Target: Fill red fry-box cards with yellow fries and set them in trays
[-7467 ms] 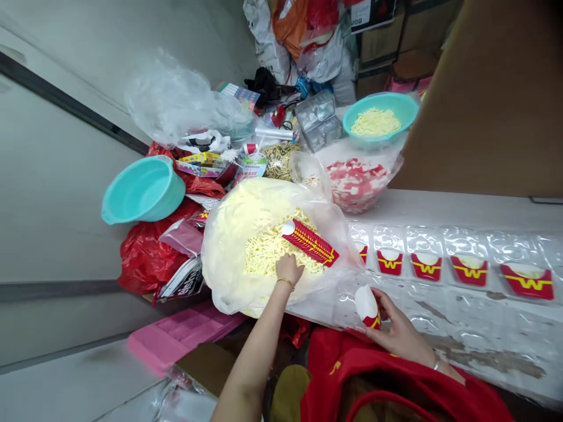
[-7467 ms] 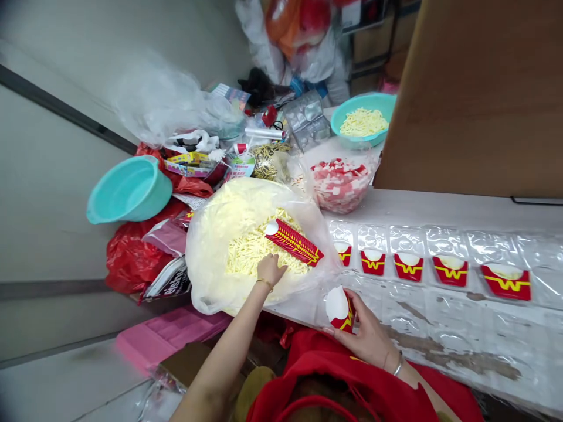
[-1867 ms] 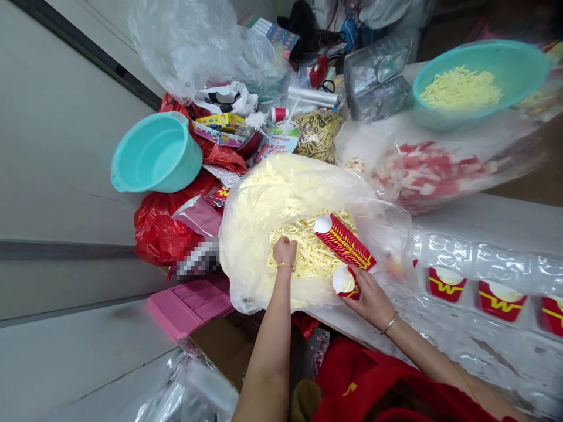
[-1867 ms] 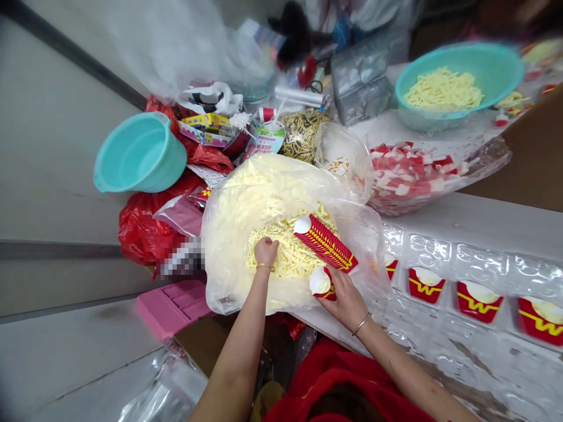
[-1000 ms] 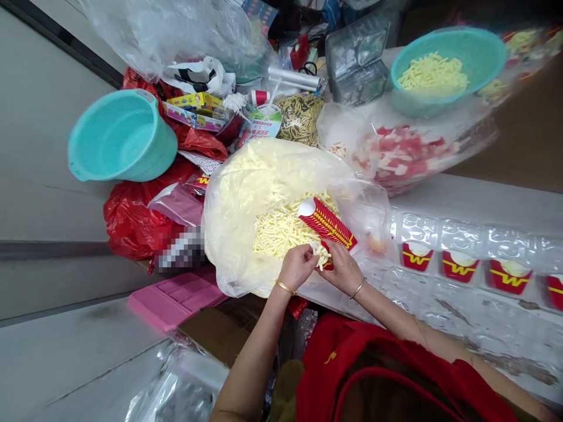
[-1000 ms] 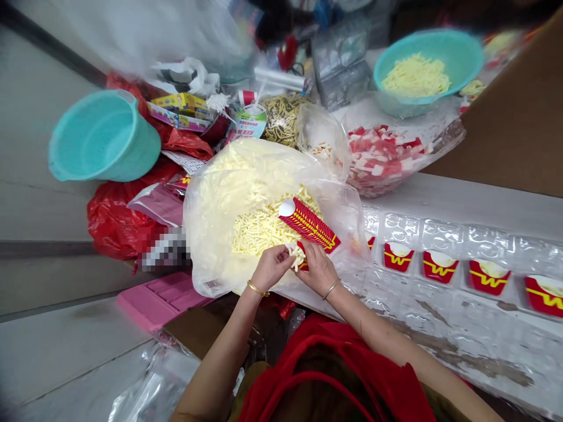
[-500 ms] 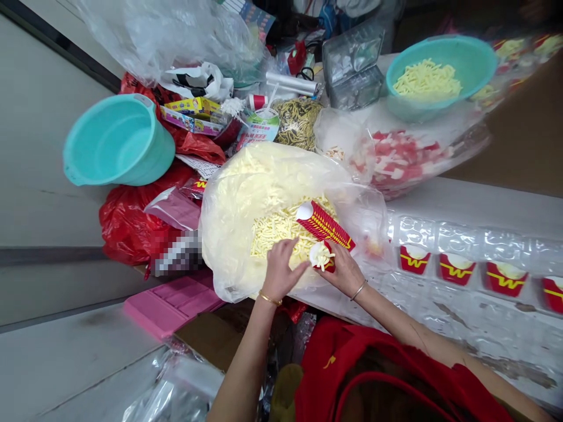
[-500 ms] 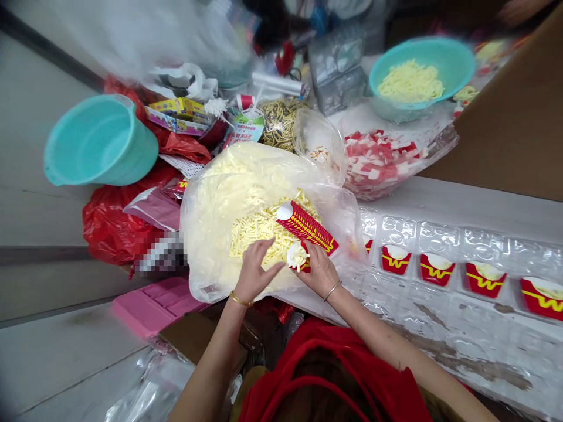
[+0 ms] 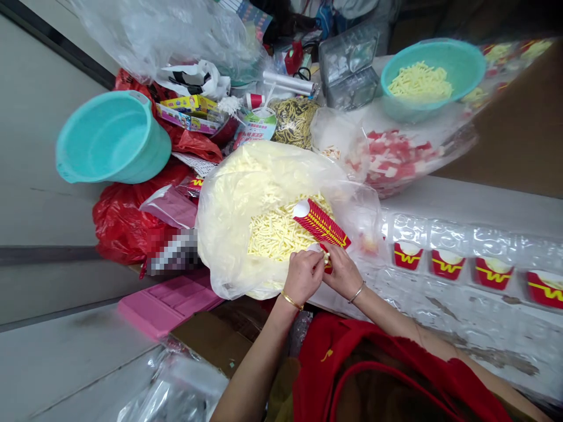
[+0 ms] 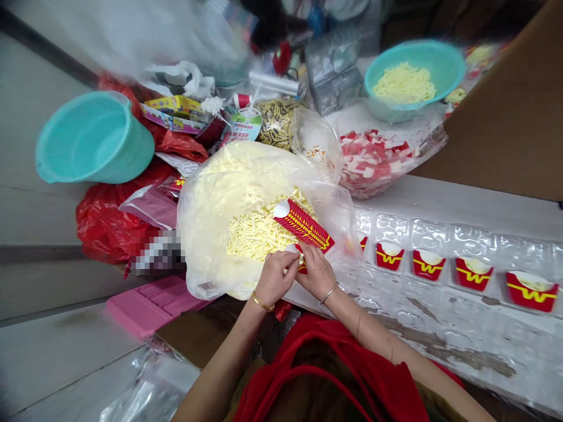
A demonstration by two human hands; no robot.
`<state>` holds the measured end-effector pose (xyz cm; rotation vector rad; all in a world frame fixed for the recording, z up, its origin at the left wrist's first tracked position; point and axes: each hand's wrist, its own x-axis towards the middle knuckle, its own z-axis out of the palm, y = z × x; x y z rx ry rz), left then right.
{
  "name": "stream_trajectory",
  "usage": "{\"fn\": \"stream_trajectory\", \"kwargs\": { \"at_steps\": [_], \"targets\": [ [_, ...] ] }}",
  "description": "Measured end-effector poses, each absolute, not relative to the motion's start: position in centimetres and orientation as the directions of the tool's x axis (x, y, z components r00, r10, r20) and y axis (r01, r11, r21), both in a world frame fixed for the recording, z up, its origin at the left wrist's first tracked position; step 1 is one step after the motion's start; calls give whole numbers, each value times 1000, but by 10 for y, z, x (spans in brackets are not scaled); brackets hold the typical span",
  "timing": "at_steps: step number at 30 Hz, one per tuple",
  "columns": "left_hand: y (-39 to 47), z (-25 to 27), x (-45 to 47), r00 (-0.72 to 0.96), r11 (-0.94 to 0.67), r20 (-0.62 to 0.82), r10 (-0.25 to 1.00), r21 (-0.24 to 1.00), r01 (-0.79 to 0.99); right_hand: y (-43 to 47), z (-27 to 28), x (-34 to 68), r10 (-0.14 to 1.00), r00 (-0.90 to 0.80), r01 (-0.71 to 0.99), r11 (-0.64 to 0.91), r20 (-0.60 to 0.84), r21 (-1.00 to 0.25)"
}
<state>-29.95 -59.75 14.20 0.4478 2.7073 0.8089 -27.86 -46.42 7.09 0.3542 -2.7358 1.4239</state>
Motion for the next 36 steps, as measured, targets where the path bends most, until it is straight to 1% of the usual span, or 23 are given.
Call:
{"fn": "stream_trajectory", "kwargs": {
  "at_steps": [2, 4, 6, 8, 10, 11, 13, 15, 17, 19, 21, 22, 25, 27, 29, 31, 34, 36],
  "targets": [
    [-592, 147, -295, -923, 742, -151, 354, 646, 179, -461, 72, -278, -159, -976, -215, 566, 151, -796],
    [-585, 147, -291, -955, 725, -118, 273, 677, 123, -458, 74, -276, -150, -974, -225, 572, 169, -788],
    [-578, 144, -287, -979, 723, -97, 180, 687, 65, -456, 77, -272, -152, -971, -237, 571, 182, -786],
    [-572, 140, -282, -990, 715, -82, 113, 699, 24, -453, 79, -266, -153, -971, -238, 565, 183, -790],
    [-567, 139, -276, -995, 722, -60, 81, 692, 18, -449, 81, -258, -147, -973, -229, 557, 176, -798],
    [-565, 140, -272, -995, 739, -46, 88, 673, 34, -446, 81, -254, -140, -975, -223, 553, 174, -803],
    [-559, 146, -263, -988, 794, -17, 150, 597, 111, -440, 80, -246, -124, -977, -213, 545, 173, -811],
    [-549, 154, -253, -969, 848, -6, 249, 484, 215, -432, 79, -239, -100, -980, -200, 544, 174, -815],
    [-536, 160, -242, -947, 879, -21, 320, 380, 289, -422, 78, -233, -57, -986, -162, 554, 157, -817],
    [-520, 161, -235, -931, 888, -46, 362, 321, 330, -409, 79, -227, -2, -992, -104, 563, 125, -820],
    [-503, 154, -235, -912, 870, -52, 408, 325, 370, -392, 79, -222, 52, -994, -52, 567, 98, -822],
    [-494, 148, -238, -901, 849, -41, 432, 356, 391, -382, 79, -220, 83, -992, -28, 570, 92, -821],
    [-458, 126, -254, -873, 741, 37, 486, 511, 435, -346, 75, -212, 194, -976, 32, 581, 100, -813],
    [-425, 118, -261, -835, 670, 73, 545, 561, 487, -317, 70, -204, 285, -952, 82, 587, 110, -805],
    [-387, 116, -260, -762, 610, 78, 643, 550, 571, -284, 66, -192, 380, -917, 137, 582, 119, -802],
    [-344, 118, -250, -670, 550, 50, 741, 527, 648, -249, 62, -178, 476, -870, 194, 563, 124, -803],
    [-272, 118, -228, -548, 481, -17, 836, 504, 718, -195, 53, -152, 611, -781, 280, 523, 126, -805],
    [-223, 111, -212, -462, 410, -29, 886, 514, 754, -158, 46, -133, 680, -723, 332, 500, 125, -800]
  ]
}}
